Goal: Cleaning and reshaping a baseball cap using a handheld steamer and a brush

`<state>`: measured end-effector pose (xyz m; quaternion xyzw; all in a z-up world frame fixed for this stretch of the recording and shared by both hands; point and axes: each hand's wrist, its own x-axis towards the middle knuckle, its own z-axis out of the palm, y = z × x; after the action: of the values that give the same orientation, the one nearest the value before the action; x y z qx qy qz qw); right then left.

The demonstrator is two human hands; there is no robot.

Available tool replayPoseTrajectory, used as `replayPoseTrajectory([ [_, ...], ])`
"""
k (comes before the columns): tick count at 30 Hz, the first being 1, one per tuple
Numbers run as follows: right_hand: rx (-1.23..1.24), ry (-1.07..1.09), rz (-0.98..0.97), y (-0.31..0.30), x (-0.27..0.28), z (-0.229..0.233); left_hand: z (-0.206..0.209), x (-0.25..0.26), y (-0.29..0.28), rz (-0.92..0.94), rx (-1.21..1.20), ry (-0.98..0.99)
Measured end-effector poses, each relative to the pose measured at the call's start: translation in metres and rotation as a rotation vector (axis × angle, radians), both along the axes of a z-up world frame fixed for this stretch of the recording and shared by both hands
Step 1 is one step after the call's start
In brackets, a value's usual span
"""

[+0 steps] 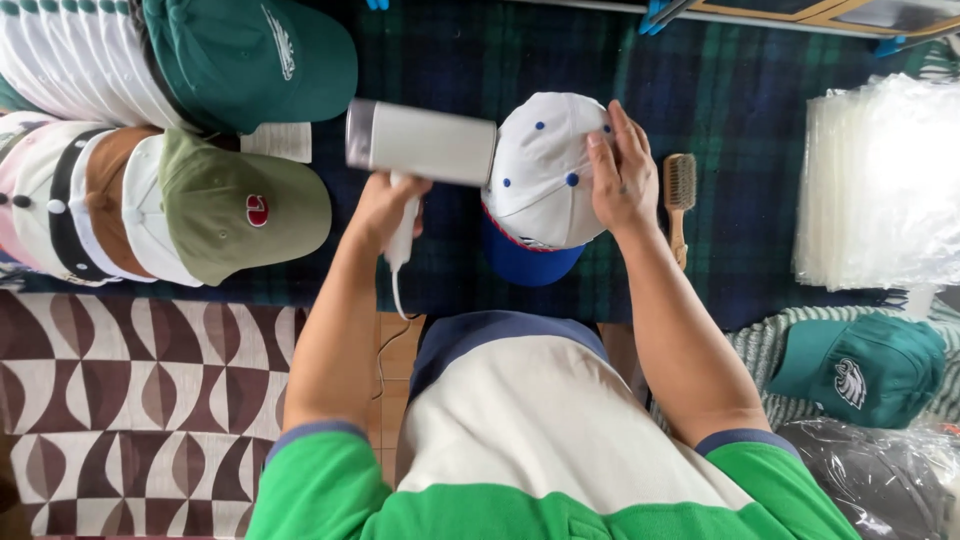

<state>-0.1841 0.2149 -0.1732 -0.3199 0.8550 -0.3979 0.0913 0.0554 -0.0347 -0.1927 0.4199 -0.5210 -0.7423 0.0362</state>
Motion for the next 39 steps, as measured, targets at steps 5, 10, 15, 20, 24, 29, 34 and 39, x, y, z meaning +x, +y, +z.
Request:
replayPoseTrajectory([
  [5, -0.038, 0.0, -0.024, -0.008, 0.004, 0.0, -0.005, 0.002, -0.022, -0.096, -0.012, -0.08],
  [10, -0.029, -0.042, -0.044, -0.005, 0.007, 0.012, 0.049, -0.008, -0.029, -0.171, -0.066, -0.085],
  [15, 0.008, -0.095, -0.044, -0.009, 0.011, 0.023, 0.084, -0.084, -0.081, -0.457, -0.248, -0.141],
  [20, 0.007, -0.089, -0.066, -0.009, 0.011, 0.022, 0.074, -0.125, -0.093, -0.595, -0.191, -0.344],
  [24, 0.015, -0.076, -0.075, -0.011, 0.009, 0.021, 0.081, -0.097, -0.088, -0.532, -0.156, -0.46],
  [29, -0.052, -0.059, -0.07, -0.008, 0.008, 0.016, 0.075, -0.03, -0.06, -0.398, -0.156, -0.34],
  [34, -0.052, -0.034, -0.062, -0.01, 0.012, 0.02, 0.133, -0.012, -0.009, -0.42, -0.532, -0.522],
  [39, 0.023, -0.152, -0.132, -0.012, 0.016, 0.029, 0.213, -0.064, 0.03, -0.678, -0.937, -0.422],
])
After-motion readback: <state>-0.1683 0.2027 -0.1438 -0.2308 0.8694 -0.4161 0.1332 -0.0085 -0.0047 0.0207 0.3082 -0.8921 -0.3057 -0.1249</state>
